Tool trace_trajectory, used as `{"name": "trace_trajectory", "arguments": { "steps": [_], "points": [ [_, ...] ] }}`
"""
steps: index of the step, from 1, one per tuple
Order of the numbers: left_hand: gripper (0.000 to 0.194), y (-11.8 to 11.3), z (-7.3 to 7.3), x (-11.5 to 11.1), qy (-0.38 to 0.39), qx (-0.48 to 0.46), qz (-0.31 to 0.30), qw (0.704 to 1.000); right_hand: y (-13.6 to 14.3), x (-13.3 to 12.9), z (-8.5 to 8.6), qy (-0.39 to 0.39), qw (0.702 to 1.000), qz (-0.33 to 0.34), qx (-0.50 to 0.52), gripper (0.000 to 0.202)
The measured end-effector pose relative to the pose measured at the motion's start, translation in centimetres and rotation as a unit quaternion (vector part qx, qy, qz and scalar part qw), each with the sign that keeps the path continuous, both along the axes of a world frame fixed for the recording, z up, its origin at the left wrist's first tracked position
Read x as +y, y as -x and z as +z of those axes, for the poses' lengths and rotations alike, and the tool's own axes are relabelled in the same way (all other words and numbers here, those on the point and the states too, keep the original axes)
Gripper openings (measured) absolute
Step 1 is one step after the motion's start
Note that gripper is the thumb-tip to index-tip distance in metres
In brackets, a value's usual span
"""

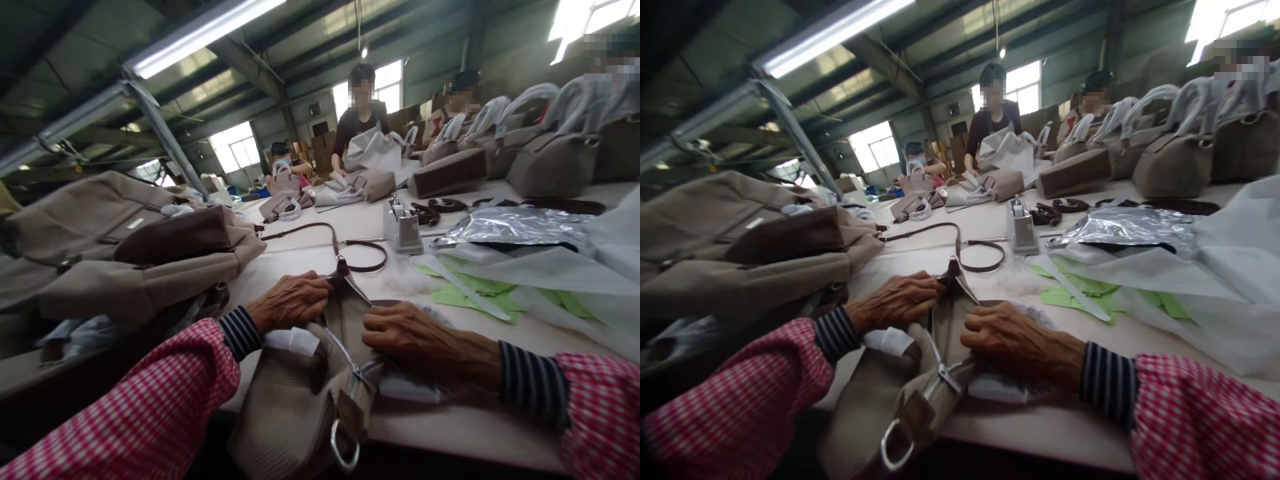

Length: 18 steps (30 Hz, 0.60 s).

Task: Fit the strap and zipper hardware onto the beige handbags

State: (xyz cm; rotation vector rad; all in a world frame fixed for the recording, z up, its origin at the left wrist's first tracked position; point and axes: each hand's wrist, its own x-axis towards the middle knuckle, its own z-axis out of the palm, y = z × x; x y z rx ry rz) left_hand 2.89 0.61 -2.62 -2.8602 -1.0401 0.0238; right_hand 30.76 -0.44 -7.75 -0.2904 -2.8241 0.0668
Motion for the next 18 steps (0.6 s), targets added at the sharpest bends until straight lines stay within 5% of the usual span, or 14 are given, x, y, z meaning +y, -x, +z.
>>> {"name": "trace_trajectory", "arguments": {
  "steps": [7,13,18],
  "points": [
    [0.035,0.2,-3.2,-0.1,-0.013,-0.112,0.004,0.994,0.7,1.7,2.7,0.153,0.982,-0.082,-0.076,0.022],
    [0.035,-0.1,-5.0,-0.4,-0.027,-0.238,0.059,0.969,7.2,3.2,2.0,0.040,0.959,-0.243,-0.137,0.020],
    [0.035,0.0,-5.1,-0.4,-0.009,-0.290,0.055,0.955,10.0,4.6,0.3,-0.019,0.963,-0.218,-0.159,0.023]
  ]
}}
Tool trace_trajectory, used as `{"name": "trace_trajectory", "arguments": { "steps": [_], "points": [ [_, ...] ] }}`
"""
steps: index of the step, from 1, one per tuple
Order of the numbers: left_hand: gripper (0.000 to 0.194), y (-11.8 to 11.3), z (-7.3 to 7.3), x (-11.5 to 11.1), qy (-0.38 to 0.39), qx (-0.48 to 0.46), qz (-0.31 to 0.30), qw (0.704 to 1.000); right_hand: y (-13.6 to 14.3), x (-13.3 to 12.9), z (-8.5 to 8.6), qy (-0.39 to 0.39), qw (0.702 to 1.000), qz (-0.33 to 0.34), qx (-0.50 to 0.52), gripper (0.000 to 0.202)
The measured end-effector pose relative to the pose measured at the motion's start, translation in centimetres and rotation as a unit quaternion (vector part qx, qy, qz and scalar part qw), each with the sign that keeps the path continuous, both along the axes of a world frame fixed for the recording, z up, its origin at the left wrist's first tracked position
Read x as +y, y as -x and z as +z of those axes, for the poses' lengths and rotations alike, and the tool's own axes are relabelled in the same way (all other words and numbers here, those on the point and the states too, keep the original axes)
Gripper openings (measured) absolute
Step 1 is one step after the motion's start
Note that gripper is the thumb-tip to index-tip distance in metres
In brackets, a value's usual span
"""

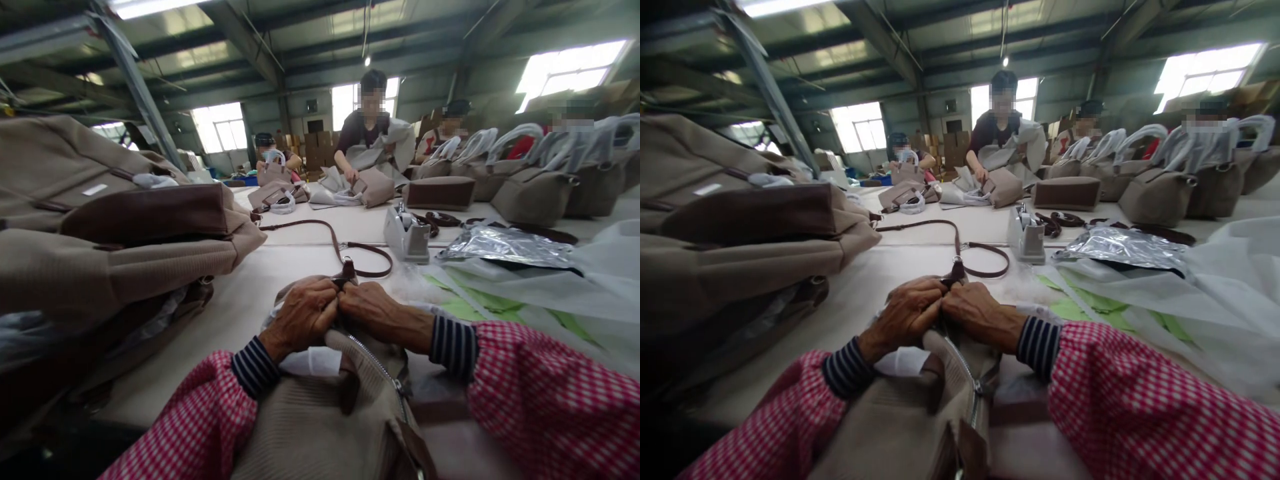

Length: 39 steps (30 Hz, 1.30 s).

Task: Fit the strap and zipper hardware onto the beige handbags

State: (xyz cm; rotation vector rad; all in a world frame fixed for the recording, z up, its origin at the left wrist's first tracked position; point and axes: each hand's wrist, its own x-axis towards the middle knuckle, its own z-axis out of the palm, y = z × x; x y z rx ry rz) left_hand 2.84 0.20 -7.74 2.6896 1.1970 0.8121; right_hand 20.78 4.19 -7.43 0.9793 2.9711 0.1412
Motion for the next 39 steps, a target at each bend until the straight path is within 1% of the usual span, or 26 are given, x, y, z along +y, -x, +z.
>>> {"name": "trace_trajectory", "arguments": {
  "steps": [2,4,7,9,12,14,17,19,20,22,24,26,27,29,31,33,37,39],
  "points": [
    [0.033,0.1,0.0,0.0,0.006,-0.014,-0.002,1.000,0.0,0.2,-0.4,-0.006,1.000,-0.002,-0.008,0.022],
    [0.032,0.1,0.1,0.0,0.008,-0.021,-0.006,1.000,-0.2,0.1,-0.8,-0.028,1.000,-0.010,-0.009,0.023],
    [0.033,0.2,0.2,-0.1,0.006,-0.023,-0.011,1.000,-0.3,-0.3,-0.9,-0.062,0.998,-0.009,0.002,0.024],
    [0.033,0.2,0.2,-0.1,0.006,-0.022,-0.009,1.000,-0.3,-0.4,-0.5,-0.053,0.999,-0.011,0.002,0.024],
    [0.033,0.2,0.2,-0.1,0.012,-0.023,-0.010,1.000,-0.2,-0.2,0.1,-0.008,1.000,-0.014,-0.015,0.022],
    [0.032,0.2,0.3,-0.2,0.022,-0.029,-0.012,0.999,-0.3,-0.2,0.2,-0.004,1.000,-0.009,-0.014,0.022],
    [0.031,0.2,0.3,-0.2,0.033,-0.038,-0.010,0.999,-0.6,-0.5,-0.3,-0.052,0.998,0.032,0.012,0.024],
    [0.032,0.3,0.2,-0.2,0.034,-0.040,-0.012,0.999,-1.0,-0.9,-0.7,-0.092,0.993,0.071,0.030,0.027],
    [0.032,0.4,0.2,-0.1,0.033,-0.042,-0.014,0.998,-1.2,-1.1,-0.9,-0.111,0.990,0.081,0.036,0.027],
    [0.032,0.5,0.2,-0.1,0.031,-0.047,-0.017,0.998,-1.4,-1.3,-1.3,-0.141,0.986,0.075,0.042,0.026],
    [0.031,0.6,0.2,0.0,0.031,-0.049,-0.017,0.998,-1.5,-1.2,-1.4,-0.145,0.987,0.049,0.041,0.024],
    [0.031,0.6,0.2,0.0,0.032,-0.046,-0.018,0.998,-1.7,-1.1,-1.2,-0.119,0.991,0.028,0.048,0.021],
    [0.031,0.7,0.1,0.0,0.032,-0.043,-0.017,0.998,-2.0,-1.1,-1.0,-0.094,0.994,0.032,0.053,0.020],
    [0.031,0.7,0.1,0.0,0.028,-0.037,-0.009,0.999,-3.0,-1.6,-0.4,-0.024,0.995,0.064,0.070,0.015],
    [0.029,0.8,0.1,-0.2,0.024,-0.031,-0.002,0.999,-4.3,-2.5,-0.1,0.053,0.990,0.095,0.091,0.012],
    [0.026,0.8,0.3,-0.5,0.011,-0.018,-0.014,1.000,-5.4,-3.6,-0.2,0.101,0.983,0.089,0.123,0.012],
    [0.022,0.8,0.8,-1.1,-0.011,0.015,-0.040,0.999,-5.8,-5.1,-1.8,0.117,0.972,0.035,0.202,0.012],
    [0.025,0.8,1.0,-1.3,0.001,0.027,-0.050,0.998,-5.6,-5.3,-2.5,0.114,0.966,0.037,0.229,0.015]
  ]
}}
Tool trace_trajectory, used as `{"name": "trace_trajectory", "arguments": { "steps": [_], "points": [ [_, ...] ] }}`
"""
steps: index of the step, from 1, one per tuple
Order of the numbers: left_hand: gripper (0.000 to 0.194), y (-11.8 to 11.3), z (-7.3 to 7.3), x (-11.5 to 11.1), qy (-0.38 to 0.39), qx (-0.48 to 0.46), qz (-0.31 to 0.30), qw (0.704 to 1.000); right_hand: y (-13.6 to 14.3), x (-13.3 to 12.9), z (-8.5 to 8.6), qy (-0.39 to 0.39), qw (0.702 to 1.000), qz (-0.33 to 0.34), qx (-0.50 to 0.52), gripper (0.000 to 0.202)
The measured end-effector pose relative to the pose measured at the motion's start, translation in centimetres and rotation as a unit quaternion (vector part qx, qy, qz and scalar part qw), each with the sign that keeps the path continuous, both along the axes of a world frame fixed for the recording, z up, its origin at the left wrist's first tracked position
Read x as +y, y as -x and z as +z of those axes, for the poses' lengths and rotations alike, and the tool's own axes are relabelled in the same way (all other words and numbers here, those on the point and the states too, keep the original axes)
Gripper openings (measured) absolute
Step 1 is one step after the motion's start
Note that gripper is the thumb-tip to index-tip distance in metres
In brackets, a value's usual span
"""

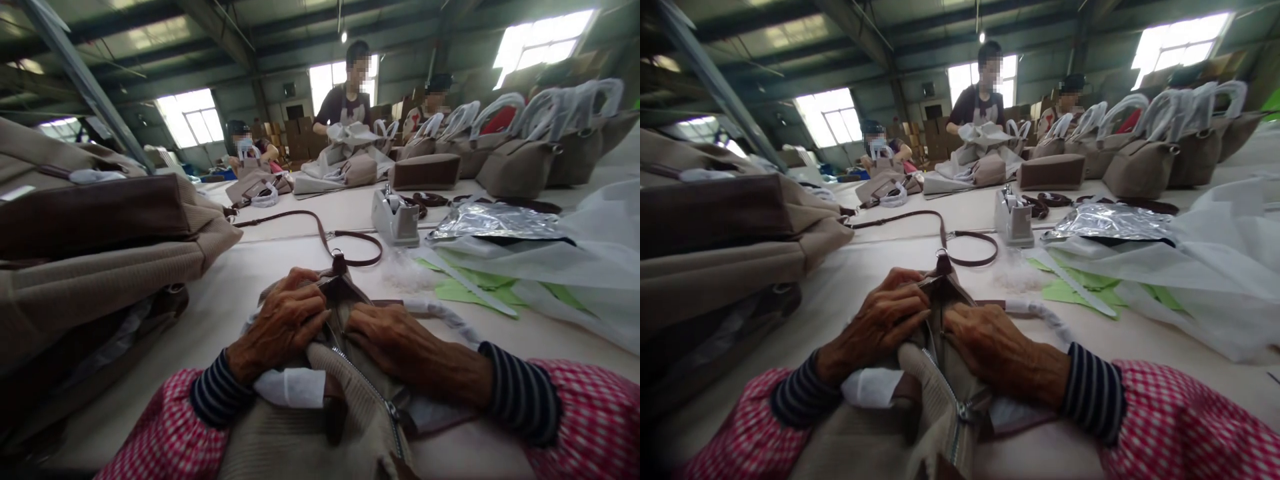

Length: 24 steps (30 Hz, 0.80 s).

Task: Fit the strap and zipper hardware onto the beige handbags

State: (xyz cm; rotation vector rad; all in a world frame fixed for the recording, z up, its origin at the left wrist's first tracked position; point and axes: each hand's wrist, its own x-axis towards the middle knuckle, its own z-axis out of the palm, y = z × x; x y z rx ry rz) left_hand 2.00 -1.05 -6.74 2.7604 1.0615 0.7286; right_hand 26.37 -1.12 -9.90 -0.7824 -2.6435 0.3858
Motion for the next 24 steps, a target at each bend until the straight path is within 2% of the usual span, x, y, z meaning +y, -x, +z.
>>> {"name": "trace_trajectory", "arguments": {
  "steps": [4,9,14,17,21,24],
  "points": [
    [0.027,0.0,0.6,-0.2,0.039,0.031,-0.024,0.998,0.1,-0.1,-0.6,-0.041,0.997,0.043,0.039,0.018],
    [0.031,-0.1,1.1,-0.4,0.059,0.057,-0.040,0.996,-0.1,-0.5,-0.5,-0.088,0.994,0.029,0.049,0.015],
    [0.033,0.4,-0.4,0.2,0.022,0.026,-0.091,0.995,0.1,-0.8,0.5,-0.136,0.990,0.036,-0.014,0.012],
    [0.031,0.7,-1.3,0.7,-0.007,-0.002,-0.101,0.995,0.1,-0.7,1.0,-0.146,0.987,0.036,-0.052,0.009],
    [0.032,0.7,-1.3,0.9,0.011,0.029,-0.137,0.990,0.4,-0.6,1.2,-0.162,0.983,0.036,-0.075,0.006],
    [0.035,0.6,-1.2,1.1,0.008,0.038,-0.150,0.988,0.8,-0.8,1.3,-0.186,0.978,0.044,-0.081,0.014]
  ]
}}
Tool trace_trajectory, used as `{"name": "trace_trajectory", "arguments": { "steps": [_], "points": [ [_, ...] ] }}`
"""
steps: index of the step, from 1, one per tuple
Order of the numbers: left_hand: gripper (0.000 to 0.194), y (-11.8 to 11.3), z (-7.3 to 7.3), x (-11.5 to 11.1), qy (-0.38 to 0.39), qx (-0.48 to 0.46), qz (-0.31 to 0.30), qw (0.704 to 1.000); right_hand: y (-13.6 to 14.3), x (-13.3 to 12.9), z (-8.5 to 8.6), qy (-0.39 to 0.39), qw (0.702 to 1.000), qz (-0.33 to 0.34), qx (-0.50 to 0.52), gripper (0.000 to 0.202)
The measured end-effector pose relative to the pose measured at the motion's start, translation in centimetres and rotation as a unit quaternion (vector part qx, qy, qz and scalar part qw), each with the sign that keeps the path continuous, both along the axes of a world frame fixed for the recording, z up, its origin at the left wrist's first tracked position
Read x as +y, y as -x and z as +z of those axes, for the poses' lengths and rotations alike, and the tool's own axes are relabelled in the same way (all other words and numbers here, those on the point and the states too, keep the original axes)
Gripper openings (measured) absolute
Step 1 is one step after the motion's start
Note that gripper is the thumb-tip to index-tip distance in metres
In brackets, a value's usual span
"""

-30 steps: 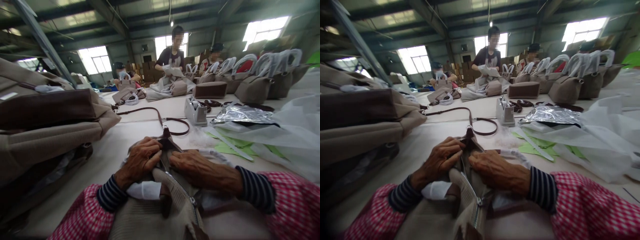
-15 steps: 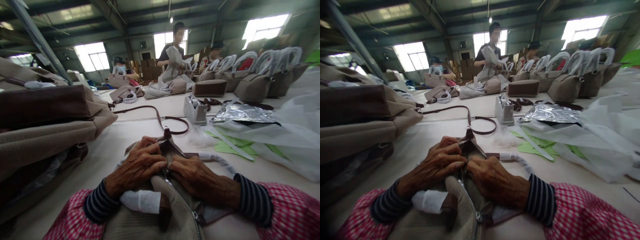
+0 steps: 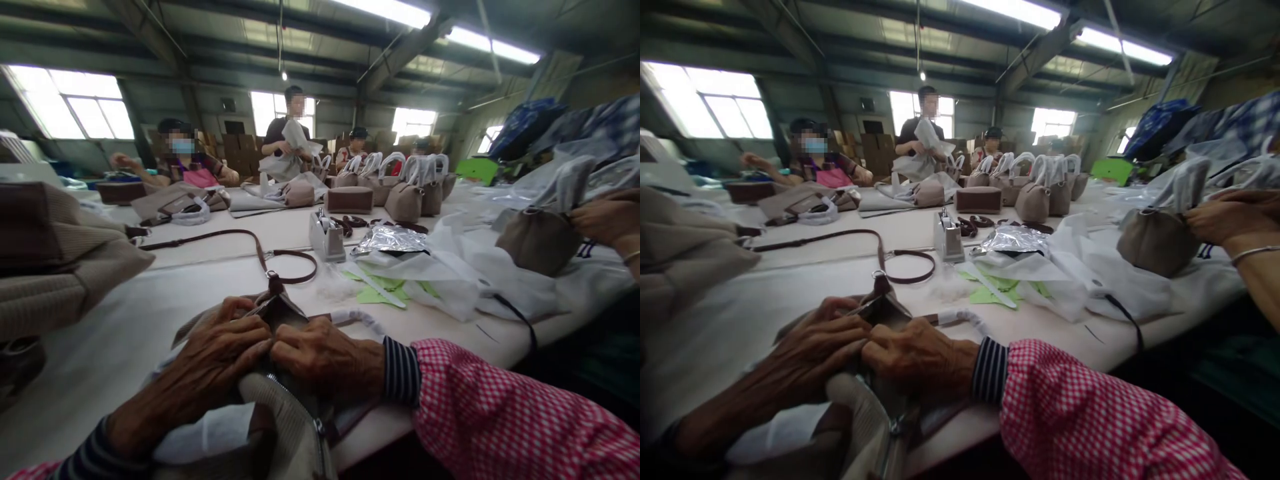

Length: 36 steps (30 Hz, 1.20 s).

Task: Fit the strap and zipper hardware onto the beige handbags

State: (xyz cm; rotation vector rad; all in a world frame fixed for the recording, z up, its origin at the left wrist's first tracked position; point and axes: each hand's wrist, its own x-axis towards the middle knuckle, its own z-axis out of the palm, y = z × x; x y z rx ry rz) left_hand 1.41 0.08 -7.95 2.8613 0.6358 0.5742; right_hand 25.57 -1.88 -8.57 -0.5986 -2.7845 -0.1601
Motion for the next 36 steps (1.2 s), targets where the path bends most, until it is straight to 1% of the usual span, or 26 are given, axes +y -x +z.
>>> {"name": "trace_trajectory", "arguments": {
  "steps": [3,5,6,7,9,10,12,14,17,19,21,25,30,32,34,36],
  "points": [
    [0.036,0.0,-0.3,0.4,-0.015,0.006,-0.002,1.000,-0.9,-0.4,0.7,-0.014,1.000,0.002,-0.007,0.016],
    [0.037,0.1,-0.5,0.7,-0.024,0.007,-0.008,1.000,-2.9,-0.8,1.3,-0.012,0.999,-0.035,-0.005,0.015],
    [0.037,0.1,-0.6,0.7,-0.029,0.003,-0.011,1.000,-4.3,-1.0,1.6,-0.015,0.997,-0.073,0.002,0.016],
    [0.036,0.1,-0.7,0.7,-0.034,-0.006,-0.015,0.999,-5.9,-1.0,1.9,-0.023,0.992,-0.126,0.012,0.017],
    [0.034,0.2,-0.7,0.6,-0.040,-0.025,-0.023,0.999,-9.4,-0.9,2.0,-0.047,0.968,-0.245,0.031,0.014],
    [0.033,0.1,-0.6,0.5,-0.041,-0.032,-0.025,0.998,-11.0,-0.7,1.9,-0.049,0.958,-0.283,0.012,0.012],
    [0.034,0.1,-0.5,0.3,-0.035,-0.042,-0.020,0.998,-13.3,0.0,1.5,-0.047,0.945,-0.320,-0.047,0.010],
    [0.036,0.1,-0.4,0.2,-0.020,-0.040,-0.014,0.999,-14.2,0.8,1.1,-0.042,0.937,-0.325,-0.120,0.013],
    [0.037,0.1,-0.3,0.2,-0.001,-0.028,-0.003,1.000,-13.8,1.9,1.0,-0.049,0.927,-0.311,-0.205,0.022],
    [0.035,0.1,-0.2,0.2,-0.003,-0.025,-0.003,1.000,-13.4,2.3,1.3,-0.053,0.926,-0.291,-0.236,0.023],
    [0.034,0.0,-0.1,0.1,-0.004,-0.027,-0.005,1.000,-13.4,2.6,1.6,-0.043,0.926,-0.289,-0.237,0.022],
    [0.036,-0.1,0.2,-0.3,0.020,-0.028,0.016,0.999,-14.1,2.5,1.8,-0.003,0.925,-0.336,-0.177,0.018],
    [0.037,-0.2,0.5,-0.8,0.033,-0.031,0.037,0.998,-14.4,2.1,1.0,0.011,0.925,-0.353,-0.143,0.022],
    [0.037,-0.3,0.6,-0.9,0.034,-0.035,0.040,0.998,-14.5,2.1,0.7,0.024,0.927,-0.362,-0.095,0.023],
    [0.037,-0.3,0.7,-0.9,0.033,-0.038,0.037,0.998,-15.0,2.2,0.7,0.070,0.929,-0.362,-0.023,0.025],
    [0.037,-0.3,0.8,-1.0,0.033,-0.040,0.040,0.998,-15.6,2.3,1.2,0.138,0.929,-0.340,0.049,0.027]
  ]
}}
